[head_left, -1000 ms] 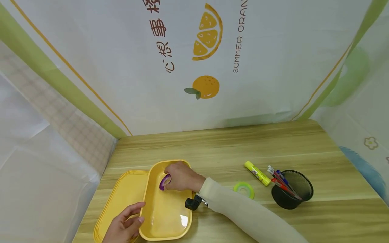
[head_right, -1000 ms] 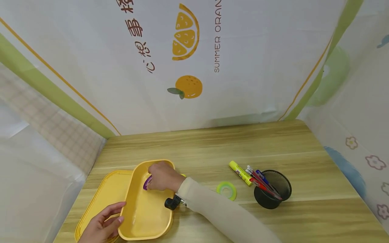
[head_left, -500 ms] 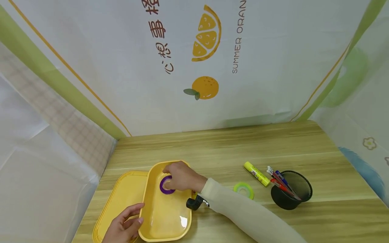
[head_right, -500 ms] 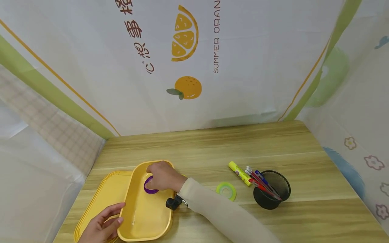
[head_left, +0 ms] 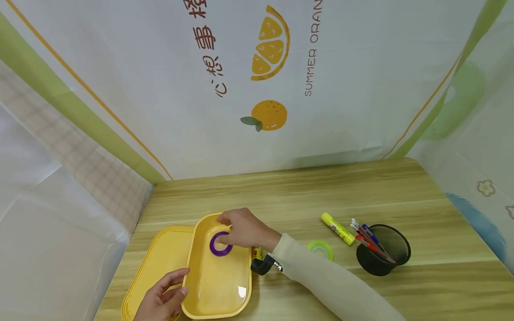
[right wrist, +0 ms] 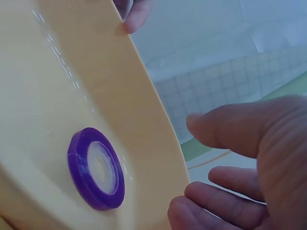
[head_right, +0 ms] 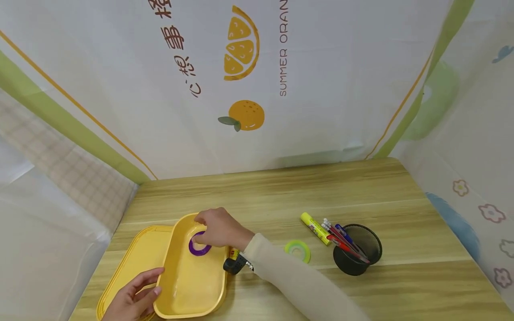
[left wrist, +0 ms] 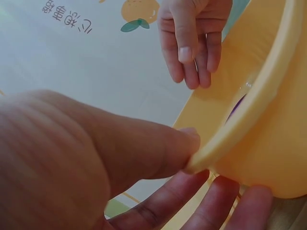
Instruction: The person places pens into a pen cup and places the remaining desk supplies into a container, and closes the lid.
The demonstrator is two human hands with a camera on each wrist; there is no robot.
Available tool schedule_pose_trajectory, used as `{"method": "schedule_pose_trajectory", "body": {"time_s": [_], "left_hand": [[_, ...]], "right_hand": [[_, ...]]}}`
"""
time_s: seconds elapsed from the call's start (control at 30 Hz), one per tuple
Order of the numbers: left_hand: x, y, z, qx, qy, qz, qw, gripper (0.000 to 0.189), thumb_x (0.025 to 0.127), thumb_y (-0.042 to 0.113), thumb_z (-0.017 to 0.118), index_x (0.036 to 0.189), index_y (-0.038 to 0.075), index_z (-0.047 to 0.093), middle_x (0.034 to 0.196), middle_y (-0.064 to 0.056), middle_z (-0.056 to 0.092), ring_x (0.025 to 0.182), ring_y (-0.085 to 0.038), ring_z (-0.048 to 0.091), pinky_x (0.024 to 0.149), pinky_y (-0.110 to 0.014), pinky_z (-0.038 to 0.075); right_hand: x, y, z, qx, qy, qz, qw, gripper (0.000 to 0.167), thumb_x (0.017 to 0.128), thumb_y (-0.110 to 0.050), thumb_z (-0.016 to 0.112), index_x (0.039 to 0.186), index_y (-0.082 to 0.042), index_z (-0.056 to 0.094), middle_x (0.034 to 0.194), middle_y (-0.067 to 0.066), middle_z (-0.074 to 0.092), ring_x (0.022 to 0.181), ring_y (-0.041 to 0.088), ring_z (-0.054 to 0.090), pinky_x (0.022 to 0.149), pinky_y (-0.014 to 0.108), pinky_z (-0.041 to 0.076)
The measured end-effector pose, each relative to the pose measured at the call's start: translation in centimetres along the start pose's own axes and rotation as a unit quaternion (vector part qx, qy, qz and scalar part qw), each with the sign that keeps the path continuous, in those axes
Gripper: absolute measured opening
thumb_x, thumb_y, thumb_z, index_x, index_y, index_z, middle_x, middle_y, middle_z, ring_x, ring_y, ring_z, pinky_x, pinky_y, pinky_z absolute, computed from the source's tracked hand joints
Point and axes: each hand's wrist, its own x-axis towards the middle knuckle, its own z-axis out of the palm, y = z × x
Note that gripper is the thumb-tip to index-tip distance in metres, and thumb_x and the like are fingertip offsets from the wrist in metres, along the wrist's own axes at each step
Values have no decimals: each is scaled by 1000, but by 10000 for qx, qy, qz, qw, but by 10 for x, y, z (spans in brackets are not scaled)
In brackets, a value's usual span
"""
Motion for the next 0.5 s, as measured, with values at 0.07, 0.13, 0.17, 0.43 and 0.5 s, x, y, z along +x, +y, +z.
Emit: {"method": "schedule_pose_trajectory", "body": {"time_s": [0.07,0.13,0.17,0.43,0.5], "left_hand": [[0,0,0,3,-4,-10,10000,50,99,2,68,148,3,58,126,-13,60,73,-17,59,59,-28,52],[0,0,0,13,-3,-28,10000,50,99,2,67,148,3,57,126,-14,60,74,-17,59,59,-28,51],[0,-1,0,27,6,-41,10000,50,99,1,67,148,3,57,127,-14,59,75,-17,59,60,-28,52],[0,-1,0,53,45,-74,9999,50,99,1,67,148,3,58,126,-14,59,76,-17,60,60,-28,52],[0,-1,0,37,38,-50,10000,50,99,1,68,148,3,58,125,-13,60,74,-17,60,59,-28,52]], "right_hand": [[-2,2,-2,150,72,-1,9999,54,93,-32,83,138,-6,68,136,8,73,122,19,71,94,21,59],[-5,4,-4,294,132,15,9995,55,93,-32,84,139,-6,67,137,7,72,122,18,70,93,20,58],[-6,5,-5,362,158,21,9992,56,93,-32,83,139,-6,67,137,8,72,122,18,70,93,20,58],[-21,11,-16,937,485,20,9944,53,94,-29,82,138,-4,66,136,12,70,121,26,68,90,20,58],[-25,14,-19,1053,590,-14,9927,52,94,-28,82,137,-3,66,134,13,70,120,27,68,90,20,58]]}}
